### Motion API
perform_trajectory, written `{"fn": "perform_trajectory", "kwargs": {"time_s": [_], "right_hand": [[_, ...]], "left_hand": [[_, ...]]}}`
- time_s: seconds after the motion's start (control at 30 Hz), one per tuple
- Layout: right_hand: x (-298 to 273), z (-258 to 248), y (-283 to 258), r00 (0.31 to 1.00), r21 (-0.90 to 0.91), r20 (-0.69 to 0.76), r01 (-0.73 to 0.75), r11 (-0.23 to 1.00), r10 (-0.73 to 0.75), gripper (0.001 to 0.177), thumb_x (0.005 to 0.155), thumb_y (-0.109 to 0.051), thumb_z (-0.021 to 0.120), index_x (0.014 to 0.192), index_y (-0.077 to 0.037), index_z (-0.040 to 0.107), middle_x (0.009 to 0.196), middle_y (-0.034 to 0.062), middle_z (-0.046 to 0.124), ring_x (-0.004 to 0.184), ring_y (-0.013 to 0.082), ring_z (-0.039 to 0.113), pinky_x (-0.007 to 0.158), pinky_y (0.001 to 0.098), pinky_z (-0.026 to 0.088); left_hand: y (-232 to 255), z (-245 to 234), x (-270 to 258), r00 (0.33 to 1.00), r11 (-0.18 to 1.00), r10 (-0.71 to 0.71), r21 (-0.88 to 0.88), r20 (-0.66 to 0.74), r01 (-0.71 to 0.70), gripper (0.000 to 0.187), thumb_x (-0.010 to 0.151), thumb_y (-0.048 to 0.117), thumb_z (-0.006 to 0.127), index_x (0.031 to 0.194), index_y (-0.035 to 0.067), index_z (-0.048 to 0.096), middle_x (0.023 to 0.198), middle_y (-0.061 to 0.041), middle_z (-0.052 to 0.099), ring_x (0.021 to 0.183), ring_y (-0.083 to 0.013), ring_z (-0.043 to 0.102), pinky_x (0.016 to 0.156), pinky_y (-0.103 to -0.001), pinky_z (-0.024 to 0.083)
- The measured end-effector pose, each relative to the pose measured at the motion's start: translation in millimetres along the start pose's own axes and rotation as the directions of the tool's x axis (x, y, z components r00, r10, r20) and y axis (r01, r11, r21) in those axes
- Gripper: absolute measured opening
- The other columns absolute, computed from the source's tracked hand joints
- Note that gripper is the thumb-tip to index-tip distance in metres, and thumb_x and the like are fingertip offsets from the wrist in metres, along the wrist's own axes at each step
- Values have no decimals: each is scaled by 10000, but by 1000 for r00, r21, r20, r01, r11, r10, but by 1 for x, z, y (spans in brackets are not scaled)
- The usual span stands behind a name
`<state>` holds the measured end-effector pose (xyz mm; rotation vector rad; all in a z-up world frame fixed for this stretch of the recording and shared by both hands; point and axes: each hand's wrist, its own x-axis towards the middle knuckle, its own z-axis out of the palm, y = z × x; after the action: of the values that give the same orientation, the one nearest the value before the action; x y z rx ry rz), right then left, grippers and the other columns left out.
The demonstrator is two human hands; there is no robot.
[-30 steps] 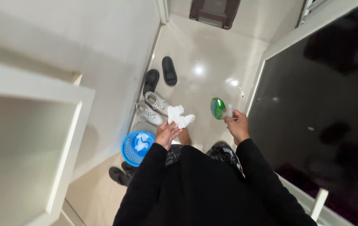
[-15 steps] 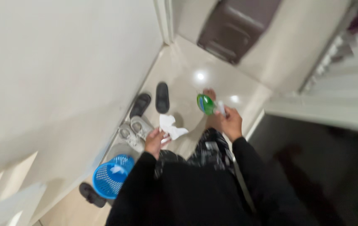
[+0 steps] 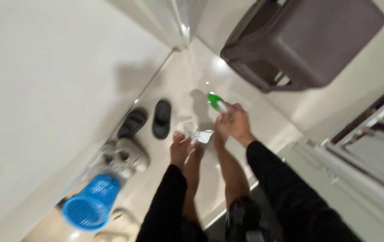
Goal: The person disassembles a white plastic shoe rack by removing its components one by one. They place the parts on the floor and continue to separate the pieces until the rack is fully taken apart.
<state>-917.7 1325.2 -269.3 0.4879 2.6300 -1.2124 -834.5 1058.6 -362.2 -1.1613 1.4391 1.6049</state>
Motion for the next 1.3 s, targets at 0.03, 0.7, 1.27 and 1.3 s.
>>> {"fn": "perform_trajectory", "kwargs": {"time_s": [0.03, 0.7, 1.27, 1.3], "right_hand": [[20, 12, 10, 999, -22, 38, -7, 1000, 8, 369, 910, -97, 694, 1278, -80, 691, 941, 187, 639, 782, 358, 663, 717, 443, 550], [194, 164, 87, 976, -27, 177, 131, 991, -124, 445, 915, 6, 654, 1350, -87, 631, 1163, 190, 665, 1001, 397, 671, 889, 464, 541], [100, 113, 56, 944, 46, 324, -85, 995, 66, 220, 920, -154, 698, 1138, -130, 704, 830, 117, 753, 774, 250, 747, 776, 373, 596], [79, 101, 44, 927, 80, 371, -90, 993, 54, 158, 921, -132, 683, 1074, -137, 718, 760, 98, 724, 686, 228, 700, 695, 366, 578]], "left_hand": [[6, 11, 18, 1000, 1000, -18, -26, -8, 17, 511, 884, 144, 731, 1326, -19, 536, 1060, -122, 698, 837, -224, 701, 709, -333, 600], [84, 41, 211, 994, 995, -8, 96, -113, 18, 429, 963, 259, 613, 1337, 50, 581, 1197, -89, 716, 969, -264, 739, 784, -384, 582], [57, 40, 78, 997, 997, 72, 40, -15, -71, 292, 936, 222, 716, 1132, 5, 716, 870, -109, 727, 762, -182, 700, 721, -318, 589], [55, 36, 49, 998, 997, 67, 29, -18, -66, 262, 920, 210, 727, 1092, 12, 728, 830, -95, 720, 724, -174, 687, 699, -318, 577]]}}
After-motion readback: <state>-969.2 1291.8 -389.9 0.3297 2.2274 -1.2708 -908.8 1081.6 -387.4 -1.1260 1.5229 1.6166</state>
